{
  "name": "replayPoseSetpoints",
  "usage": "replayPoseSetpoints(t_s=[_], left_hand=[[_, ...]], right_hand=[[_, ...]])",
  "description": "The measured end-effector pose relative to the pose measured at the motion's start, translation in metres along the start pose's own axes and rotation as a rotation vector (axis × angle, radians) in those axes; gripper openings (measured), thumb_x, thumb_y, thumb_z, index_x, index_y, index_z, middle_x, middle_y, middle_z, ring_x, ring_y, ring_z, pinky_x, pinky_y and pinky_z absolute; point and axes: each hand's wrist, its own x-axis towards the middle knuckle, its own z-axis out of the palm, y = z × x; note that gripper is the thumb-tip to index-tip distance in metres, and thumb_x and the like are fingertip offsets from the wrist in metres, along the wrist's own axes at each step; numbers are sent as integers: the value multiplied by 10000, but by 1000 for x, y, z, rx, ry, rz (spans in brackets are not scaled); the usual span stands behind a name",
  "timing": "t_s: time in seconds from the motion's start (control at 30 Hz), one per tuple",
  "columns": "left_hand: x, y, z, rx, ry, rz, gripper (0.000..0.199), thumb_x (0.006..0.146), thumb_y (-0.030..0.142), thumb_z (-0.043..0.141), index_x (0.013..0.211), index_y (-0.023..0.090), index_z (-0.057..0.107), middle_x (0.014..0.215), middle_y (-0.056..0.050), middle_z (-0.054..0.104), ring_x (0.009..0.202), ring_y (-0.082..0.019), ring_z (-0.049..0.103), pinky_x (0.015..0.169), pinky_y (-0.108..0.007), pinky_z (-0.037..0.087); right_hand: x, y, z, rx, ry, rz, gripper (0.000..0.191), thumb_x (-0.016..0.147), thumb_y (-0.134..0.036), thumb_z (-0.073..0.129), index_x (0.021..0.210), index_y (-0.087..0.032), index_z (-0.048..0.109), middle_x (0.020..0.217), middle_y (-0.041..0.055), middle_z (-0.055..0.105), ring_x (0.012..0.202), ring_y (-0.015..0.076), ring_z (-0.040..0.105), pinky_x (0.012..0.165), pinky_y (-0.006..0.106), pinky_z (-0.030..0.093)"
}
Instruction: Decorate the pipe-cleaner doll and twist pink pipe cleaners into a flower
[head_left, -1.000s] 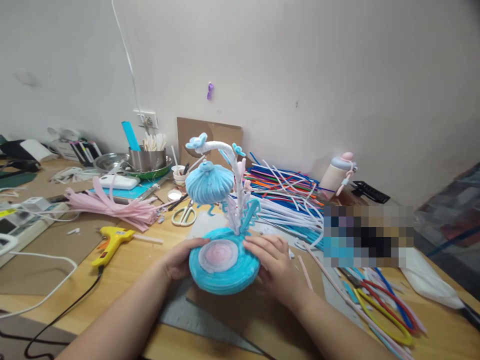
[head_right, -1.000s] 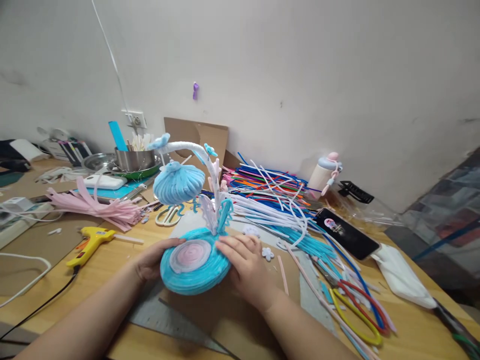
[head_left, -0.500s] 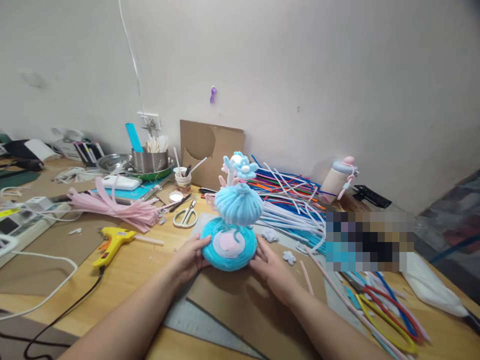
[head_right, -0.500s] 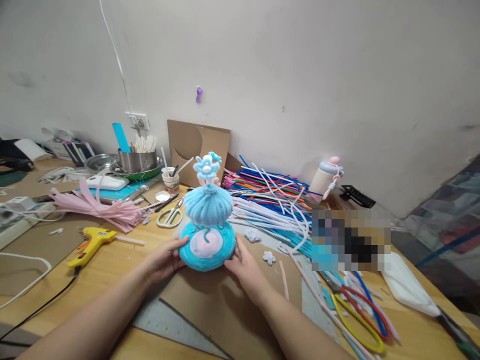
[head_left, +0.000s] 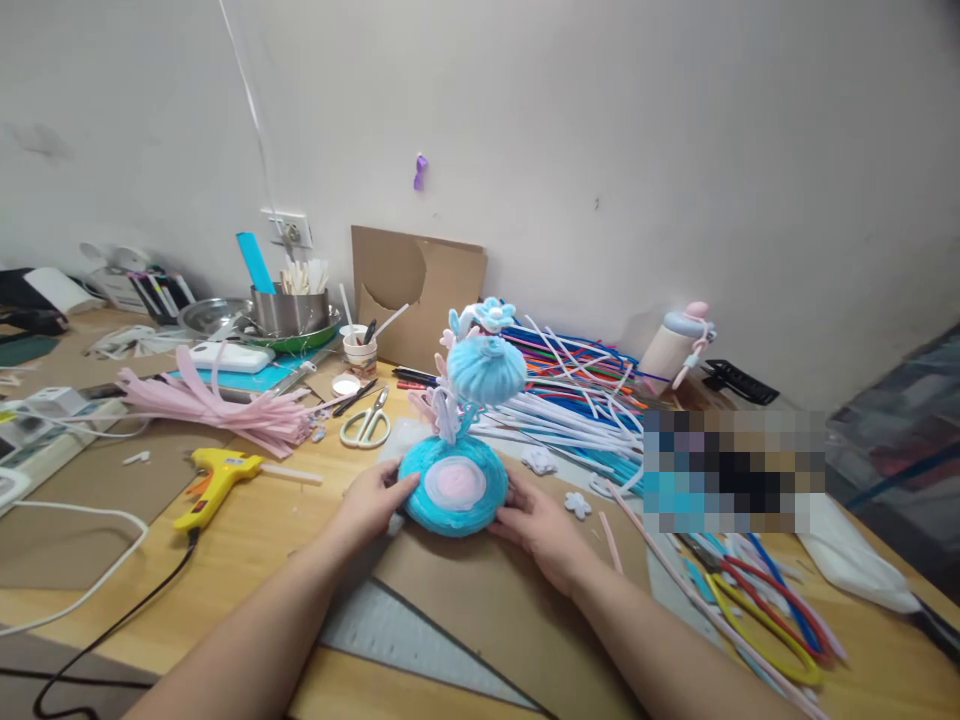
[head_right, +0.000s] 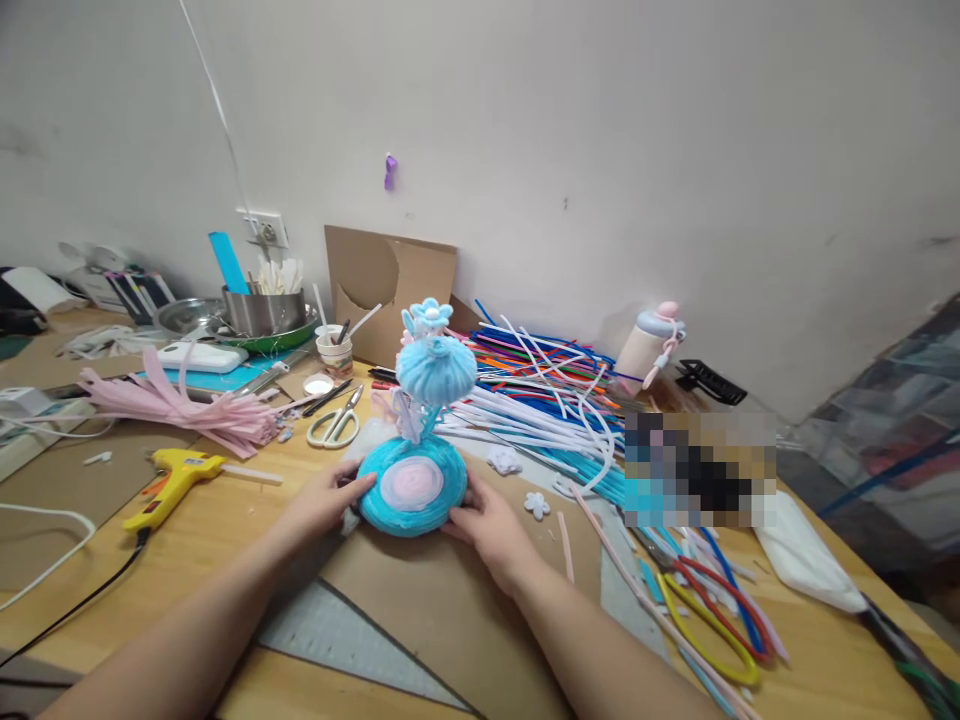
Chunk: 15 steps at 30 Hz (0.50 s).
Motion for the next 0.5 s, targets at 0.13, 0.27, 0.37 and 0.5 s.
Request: replayPoseSetpoints(t_s=[0.13, 0.27, 0.37, 0.5], left_hand=[[0, 2, -2, 232, 2, 97, 482, 746, 510, 562, 1085, 185, 669, 986, -68, 714, 847, -249, 646, 667, -291, 493], [1, 1, -2, 265, 5, 115, 478, 749, 490, 547, 1111, 197, 658, 1003, -58, 712, 882, -252, 642, 750, -319, 487], [3, -2, 0, 330, 45, 124, 462, 718, 467, 567, 1055, 173, 682, 938, -80, 712, 863, -270, 631, 762, -356, 479], [4, -6, 4, 313, 99, 115, 484, 662, 439, 606, 1046, 152, 670, 934, -101, 692, 888, -279, 618, 789, -382, 472]], right_hand=[[4, 0, 0, -151, 61, 15, 643, 650, -295, 677, 1250, -193, 469, 804, -4, 614, 652, 141, 628, 624, 295, 528], [7, 3, -3, -237, 82, 23, 584, 654, -292, 629, 1205, -195, 464, 661, -71, 508, 509, 122, 592, 490, 269, 503], [8, 3, -5, -348, 82, 34, 390, 681, -248, 595, 1060, -183, 532, 618, -68, 520, 504, 114, 594, 488, 235, 484], [5, -9, -14, -644, 127, 119, 287, 761, -220, 505, 1037, -168, 568, 579, -34, 567, 448, 122, 566, 448, 229, 443]])
